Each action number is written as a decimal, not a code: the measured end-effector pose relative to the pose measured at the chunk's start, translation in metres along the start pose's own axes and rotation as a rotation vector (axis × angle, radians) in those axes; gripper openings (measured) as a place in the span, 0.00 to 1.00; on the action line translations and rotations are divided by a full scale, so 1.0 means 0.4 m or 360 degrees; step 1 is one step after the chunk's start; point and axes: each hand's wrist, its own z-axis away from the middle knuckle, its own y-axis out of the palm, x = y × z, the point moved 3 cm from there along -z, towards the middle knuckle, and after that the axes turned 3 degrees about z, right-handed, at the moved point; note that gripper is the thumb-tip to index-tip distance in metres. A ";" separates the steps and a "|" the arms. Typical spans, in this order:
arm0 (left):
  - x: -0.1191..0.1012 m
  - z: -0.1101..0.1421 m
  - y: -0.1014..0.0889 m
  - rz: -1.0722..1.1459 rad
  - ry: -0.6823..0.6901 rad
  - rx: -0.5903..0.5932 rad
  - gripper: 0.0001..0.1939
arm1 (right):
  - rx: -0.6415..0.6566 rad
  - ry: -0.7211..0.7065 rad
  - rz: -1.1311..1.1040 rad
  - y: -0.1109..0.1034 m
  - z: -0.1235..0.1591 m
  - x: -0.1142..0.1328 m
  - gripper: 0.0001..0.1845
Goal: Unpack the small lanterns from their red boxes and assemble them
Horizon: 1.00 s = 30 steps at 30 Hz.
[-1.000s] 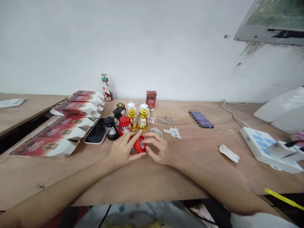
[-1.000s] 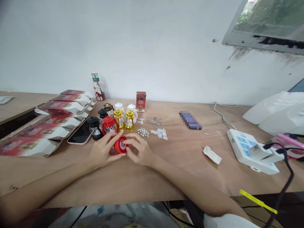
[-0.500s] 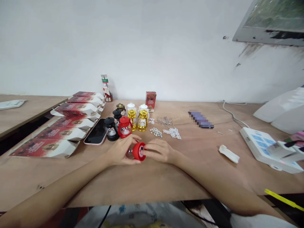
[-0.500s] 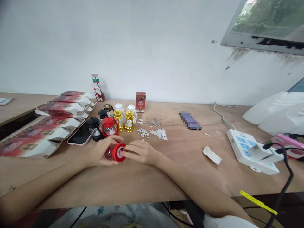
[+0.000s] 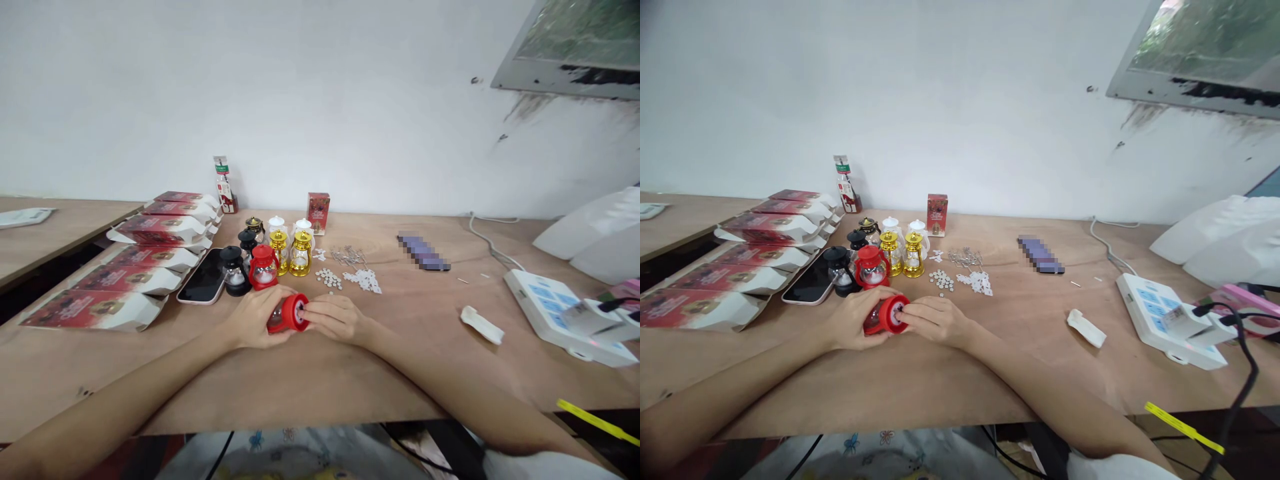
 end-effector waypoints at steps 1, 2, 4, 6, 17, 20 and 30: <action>0.000 -0.001 0.000 0.0011 -0.0001 0.0014 0.20 | 0.0005 0.0001 0.0004 0.000 0.000 0.000 0.09; 0.000 -0.001 -0.001 0.0020 -0.0005 0.0026 0.20 | 0.0013 0.0003 0.0007 0.000 0.000 -0.001 0.09; 0.001 -0.003 -0.001 0.0035 -0.0015 0.0048 0.20 | 0.0027 0.0008 0.0002 0.001 0.002 -0.002 0.09; 0.000 -0.004 -0.003 0.0036 -0.0009 0.0056 0.20 | 0.0039 0.0022 -0.0026 0.002 0.004 -0.003 0.09; -0.001 -0.006 -0.006 0.0039 0.0028 0.0071 0.19 | 0.0081 0.0138 -0.0143 0.004 0.000 -0.003 0.08; 0.001 -0.004 -0.004 0.0028 0.0007 0.0087 0.19 | 0.0102 0.0161 -0.0144 0.004 0.000 -0.006 0.08; 0.003 -0.006 -0.001 -0.0024 -0.0010 0.0079 0.20 | 0.0094 0.0304 -0.0314 0.004 0.002 -0.013 0.08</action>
